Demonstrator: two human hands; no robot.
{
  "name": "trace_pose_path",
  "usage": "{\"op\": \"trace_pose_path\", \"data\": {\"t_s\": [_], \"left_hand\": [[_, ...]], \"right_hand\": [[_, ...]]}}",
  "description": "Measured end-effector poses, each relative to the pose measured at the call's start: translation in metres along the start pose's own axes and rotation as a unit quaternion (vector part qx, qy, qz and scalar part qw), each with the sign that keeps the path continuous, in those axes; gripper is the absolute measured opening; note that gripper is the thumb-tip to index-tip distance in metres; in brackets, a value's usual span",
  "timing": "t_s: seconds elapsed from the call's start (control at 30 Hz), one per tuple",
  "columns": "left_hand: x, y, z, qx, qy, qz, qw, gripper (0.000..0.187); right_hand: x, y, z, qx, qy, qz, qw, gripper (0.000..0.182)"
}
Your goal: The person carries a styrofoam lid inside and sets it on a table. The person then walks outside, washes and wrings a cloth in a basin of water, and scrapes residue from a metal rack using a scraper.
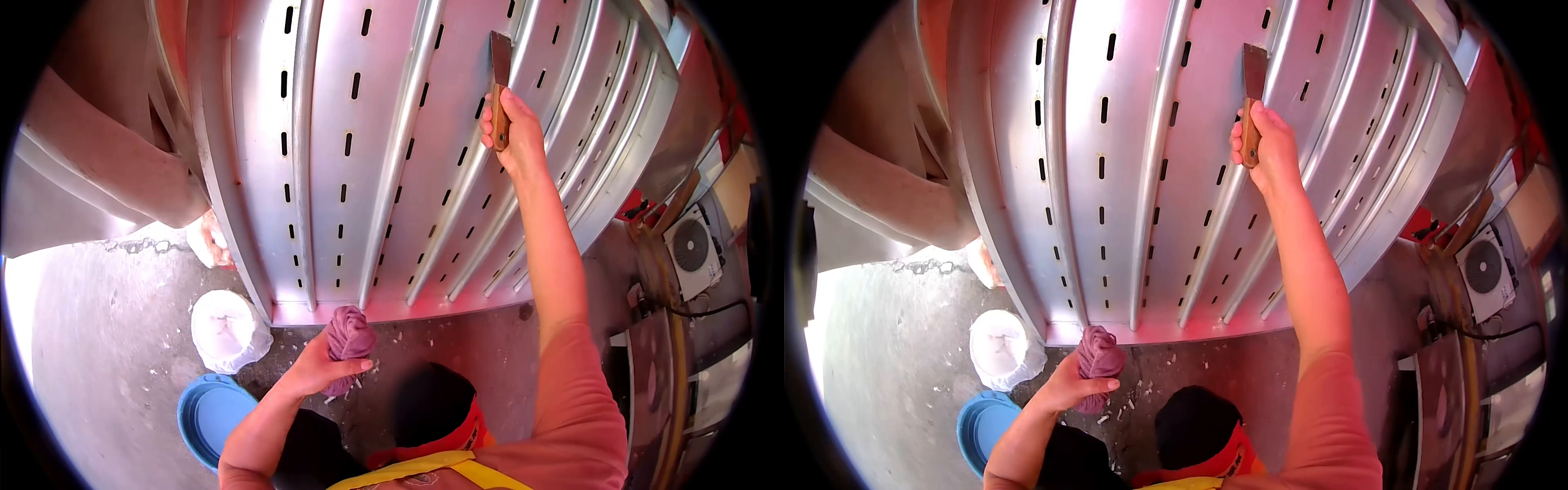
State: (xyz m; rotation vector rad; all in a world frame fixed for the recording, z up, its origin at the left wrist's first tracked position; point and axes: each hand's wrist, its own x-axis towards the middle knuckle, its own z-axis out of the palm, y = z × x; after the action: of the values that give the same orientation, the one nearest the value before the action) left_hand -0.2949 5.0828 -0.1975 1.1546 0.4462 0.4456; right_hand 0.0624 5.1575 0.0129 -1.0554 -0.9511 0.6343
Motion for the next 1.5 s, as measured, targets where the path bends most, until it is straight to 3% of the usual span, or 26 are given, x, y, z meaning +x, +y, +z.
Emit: {"op": "trace_pose_path", "data": {"t_s": [0.17,0.3,0.53,0.73,0.9,1.0,1.13,1.5], "left_hand": [[-0.001,0.008,0.003,0.003,0.003,0.012,1.000,0.055],[0.001,0.003,0.002,0.012,-0.002,0.005,1.000,0.056],[-0.005,0.007,0.003,0.011,0.004,0.007,1.000,0.055],[-0.004,0.002,-0.003,0.017,0.003,0.009,1.000,0.054],[-0.003,0.002,-0.001,0.006,-0.005,0.021,1.000,0.052],[-0.005,0.007,-0.001,0.003,-0.001,0.017,1.000,0.051],[-0.005,0.012,0.000,0.005,0.020,0.031,0.999,0.051],[-0.002,0.011,-0.002,-0.003,0.011,0.029,1.000,0.053]], "right_hand": [[-0.030,0.024,-0.008,-0.013,0.010,0.069,0.997,0.030],[0.000,0.008,0.003,-0.004,-0.001,0.001,1.000,0.029],[0.052,-0.053,0.018,-0.013,-0.029,-0.011,0.999,0.028],[0.027,-0.038,0.023,-0.009,-0.013,0.008,1.000,0.029],[0.058,-0.052,0.024,-0.004,0.001,-0.047,0.999,0.030],[0.050,-0.061,0.034,0.002,0.002,-0.043,0.999,0.028],[0.013,-0.032,0.064,-0.076,-0.048,0.032,0.995,0.028],[0.045,-0.052,0.077,-0.057,-0.046,0.016,0.997,0.029]]}}
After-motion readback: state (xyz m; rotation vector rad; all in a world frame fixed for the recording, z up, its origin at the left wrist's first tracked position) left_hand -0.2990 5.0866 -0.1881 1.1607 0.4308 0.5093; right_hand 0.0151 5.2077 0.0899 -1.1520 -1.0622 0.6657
